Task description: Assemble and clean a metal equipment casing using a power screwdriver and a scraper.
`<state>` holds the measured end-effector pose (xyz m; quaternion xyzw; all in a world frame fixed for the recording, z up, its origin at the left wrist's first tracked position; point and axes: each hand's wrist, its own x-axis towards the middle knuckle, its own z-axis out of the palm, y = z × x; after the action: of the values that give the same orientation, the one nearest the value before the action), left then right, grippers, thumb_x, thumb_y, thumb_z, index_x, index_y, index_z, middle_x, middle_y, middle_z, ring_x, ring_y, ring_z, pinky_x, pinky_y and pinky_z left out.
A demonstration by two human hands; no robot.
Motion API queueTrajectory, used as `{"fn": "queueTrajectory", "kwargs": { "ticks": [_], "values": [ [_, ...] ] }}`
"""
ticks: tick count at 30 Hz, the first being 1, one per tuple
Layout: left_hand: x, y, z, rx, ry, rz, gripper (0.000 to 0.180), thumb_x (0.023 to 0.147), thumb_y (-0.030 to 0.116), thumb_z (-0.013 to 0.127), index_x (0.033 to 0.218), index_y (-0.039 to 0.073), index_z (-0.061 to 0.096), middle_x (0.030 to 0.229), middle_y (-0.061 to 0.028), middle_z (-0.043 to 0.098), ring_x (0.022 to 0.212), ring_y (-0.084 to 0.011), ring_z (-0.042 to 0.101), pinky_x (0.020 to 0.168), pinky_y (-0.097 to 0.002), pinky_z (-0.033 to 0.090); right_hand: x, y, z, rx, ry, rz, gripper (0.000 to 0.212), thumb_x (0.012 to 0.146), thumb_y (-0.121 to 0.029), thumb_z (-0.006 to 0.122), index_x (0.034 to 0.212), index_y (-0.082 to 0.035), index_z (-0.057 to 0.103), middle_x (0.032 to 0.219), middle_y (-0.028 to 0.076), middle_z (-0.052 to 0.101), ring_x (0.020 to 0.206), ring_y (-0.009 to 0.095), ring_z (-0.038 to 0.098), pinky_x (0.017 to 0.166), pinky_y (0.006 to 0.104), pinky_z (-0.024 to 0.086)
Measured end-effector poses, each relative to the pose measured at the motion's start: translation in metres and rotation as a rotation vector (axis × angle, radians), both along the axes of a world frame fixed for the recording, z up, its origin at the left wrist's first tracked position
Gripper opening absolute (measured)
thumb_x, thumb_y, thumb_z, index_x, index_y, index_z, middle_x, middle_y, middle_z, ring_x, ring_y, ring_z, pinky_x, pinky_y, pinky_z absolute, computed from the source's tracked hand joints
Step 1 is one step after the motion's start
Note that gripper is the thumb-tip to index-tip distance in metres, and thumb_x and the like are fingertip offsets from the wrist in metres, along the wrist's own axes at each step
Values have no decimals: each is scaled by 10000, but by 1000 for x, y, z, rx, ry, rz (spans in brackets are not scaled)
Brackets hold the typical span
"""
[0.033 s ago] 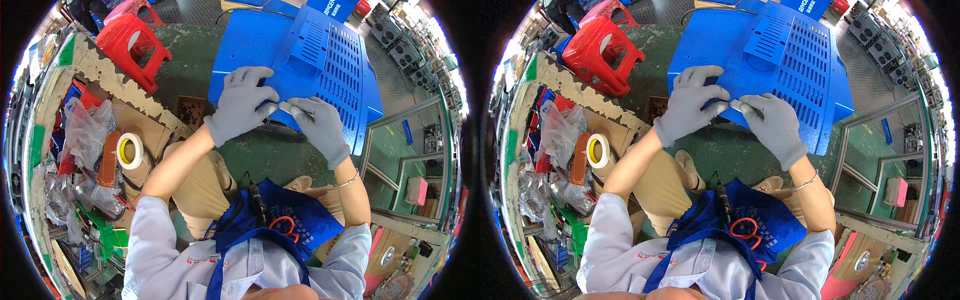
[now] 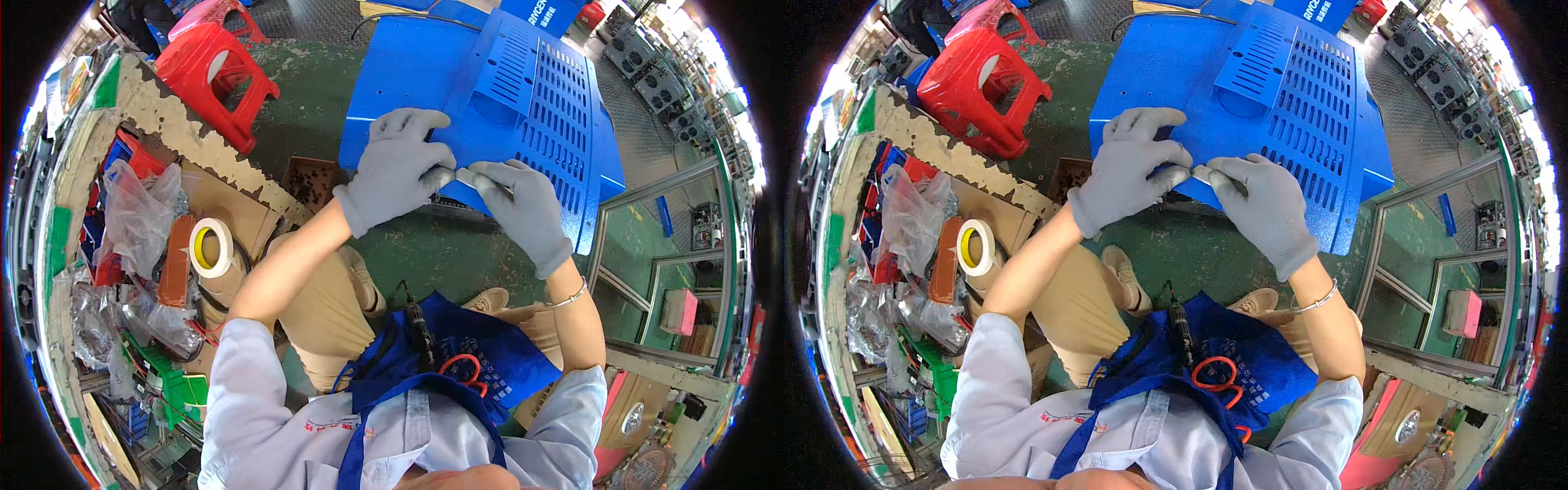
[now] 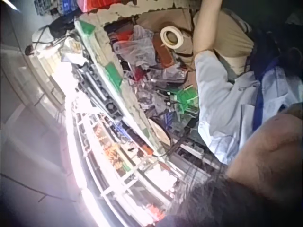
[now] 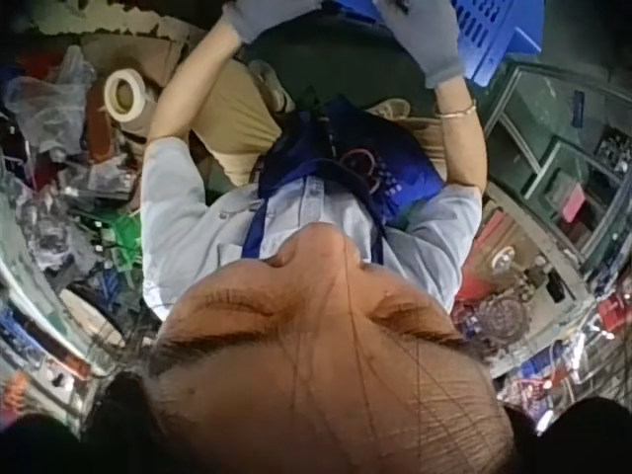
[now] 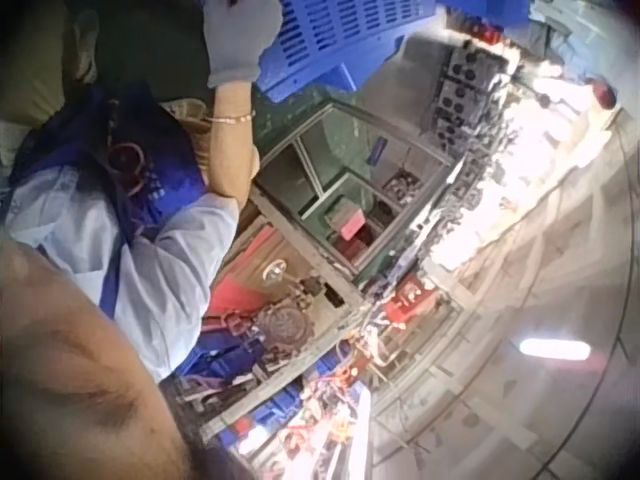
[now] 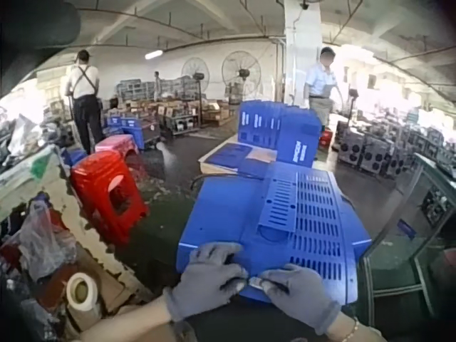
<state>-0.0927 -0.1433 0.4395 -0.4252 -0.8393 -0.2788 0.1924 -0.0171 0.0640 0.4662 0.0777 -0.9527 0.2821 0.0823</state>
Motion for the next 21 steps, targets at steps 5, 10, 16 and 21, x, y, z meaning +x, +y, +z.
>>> {"fn": "queueTrajectory", "kwargs": {
  "ticks": [5, 10, 16, 21],
  "values": [
    [-11, 12, -7, -79, 125, -69, 114, 793, 189, 721, 841, 125, 640, 1216, -60, 588, 1173, -280, 523, 997, -433, 372, 5, -1, -3, 37, 42, 6, 220, 904, -203, 646, 1076, -96, 732, 874, 112, 684, 775, 275, 632, 705, 375, 508],
    [-23, 11, -28, 146, 58, 82, 107, 827, 163, 693, 852, 87, 621, 1136, -91, 612, 1091, -303, 566, 911, -409, 443, 7, 0, 2, 39, 47, 17, 210, 880, -202, 676, 1068, -124, 724, 852, 104, 659, 789, 278, 640, 697, 393, 522],
    [-7, -5, -10, 486, -421, 263, 277, 939, 304, 676, 938, 28, 658, 799, -94, 656, 791, -204, 654, 719, -345, 507, 11, 2, -6, 286, 428, 206, 244, 801, -135, 735, 1043, -144, 711, 848, 40, 589, 796, 230, 614, 651, 334, 525],
    [7, -15, -10, 334, -1288, 61, 570, 1001, 543, 507, 923, 7, 687, 747, -70, 672, 598, -87, 599, 502, -230, 487, 13, 1, -6, 497, 457, 290, 282, 788, -218, 750, 1064, -183, 705, 842, 10, 538, 762, 189, 589, 609, 320, 514]
  ]
}}
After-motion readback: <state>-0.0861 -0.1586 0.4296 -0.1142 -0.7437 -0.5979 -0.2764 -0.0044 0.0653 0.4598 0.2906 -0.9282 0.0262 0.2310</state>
